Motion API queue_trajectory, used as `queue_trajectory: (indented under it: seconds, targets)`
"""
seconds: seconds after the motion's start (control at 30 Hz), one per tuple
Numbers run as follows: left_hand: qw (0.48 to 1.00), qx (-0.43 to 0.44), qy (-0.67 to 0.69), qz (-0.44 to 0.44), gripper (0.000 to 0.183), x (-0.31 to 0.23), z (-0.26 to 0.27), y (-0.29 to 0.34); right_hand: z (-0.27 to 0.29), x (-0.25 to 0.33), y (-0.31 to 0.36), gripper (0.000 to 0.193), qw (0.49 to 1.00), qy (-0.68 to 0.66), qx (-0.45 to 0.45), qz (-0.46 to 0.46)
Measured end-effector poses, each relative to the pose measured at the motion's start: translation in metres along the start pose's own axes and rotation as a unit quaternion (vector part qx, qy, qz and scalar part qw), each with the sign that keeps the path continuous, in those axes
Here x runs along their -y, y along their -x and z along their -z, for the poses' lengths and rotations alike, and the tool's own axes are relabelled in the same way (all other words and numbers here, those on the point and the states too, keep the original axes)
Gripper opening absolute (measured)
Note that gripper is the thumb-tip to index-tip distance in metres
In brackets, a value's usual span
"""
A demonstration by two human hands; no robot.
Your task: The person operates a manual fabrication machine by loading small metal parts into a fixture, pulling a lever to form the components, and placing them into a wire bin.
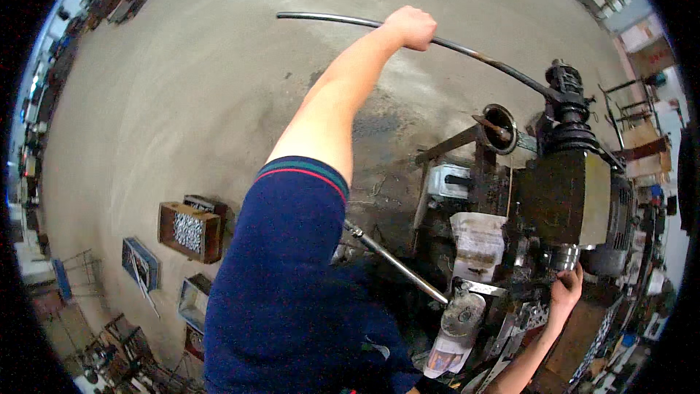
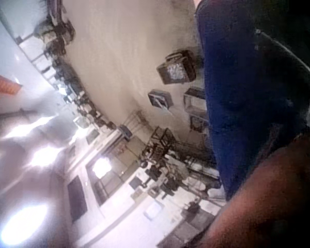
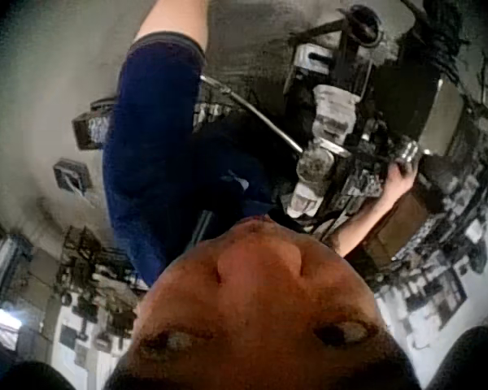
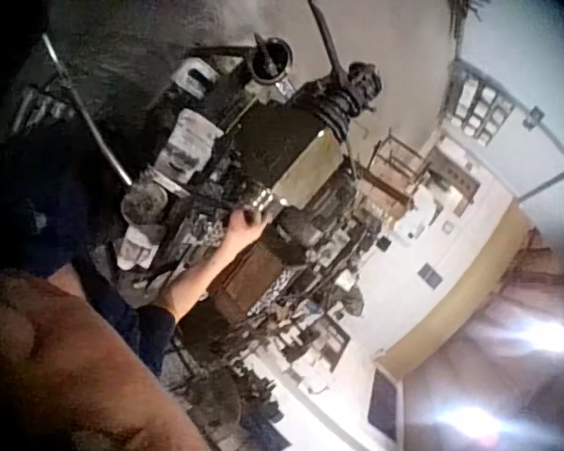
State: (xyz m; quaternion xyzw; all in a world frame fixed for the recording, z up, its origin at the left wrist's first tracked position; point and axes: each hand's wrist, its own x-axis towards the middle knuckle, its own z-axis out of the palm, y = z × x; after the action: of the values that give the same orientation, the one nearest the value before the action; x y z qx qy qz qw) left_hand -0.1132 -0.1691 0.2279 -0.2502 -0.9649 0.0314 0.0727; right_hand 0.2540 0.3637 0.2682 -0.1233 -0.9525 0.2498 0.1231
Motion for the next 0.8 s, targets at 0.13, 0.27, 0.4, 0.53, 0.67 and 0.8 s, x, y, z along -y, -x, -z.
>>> queue_trajectory:
  seconds: [0.13, 0.27, 0.4, 0.53, 0.67, 0.8]
  targets:
    - [0.999, 0.024, 0.017, 0.018, 0.019, 0.0, 0.008, 0.005, -0.005, -0.001, 0.001, 0.02, 0.998, -0.008, -0.005, 0.07]
    - [0.998, 0.029, 0.028, 0.053, 0.019, -0.005, 0.01, 0.008, 0.006, 0.03, 0.018, 0.026, 0.994, 0.024, -0.023, 0.107]
    - [0.998, 0.018, 0.039, 0.053, 0.019, -0.016, 0.007, 0.006, 0.031, 0.056, 0.059, 0.034, 0.991, 0.008, -0.08, 0.11]
    - [0.995, 0.025, 0.035, 0.089, 0.019, -0.022, 0.006, 0.014, 0.054, 0.075, 0.114, 0.034, 0.989, 0.033, -0.121, 0.074]
    - [0.968, -0.057, 0.241, 0.046, 0.029, -0.034, 0.005, 0.019, 0.078, 0.049, 0.18, 0.034, 0.988, 0.109, -0.113, 0.005]
    - [0.868, -0.169, 0.467, -0.001, 0.035, -0.153, -0.031, 0.045, 0.09, 0.033, 0.266, 0.038, 0.959, 0.044, -0.159, -0.23]
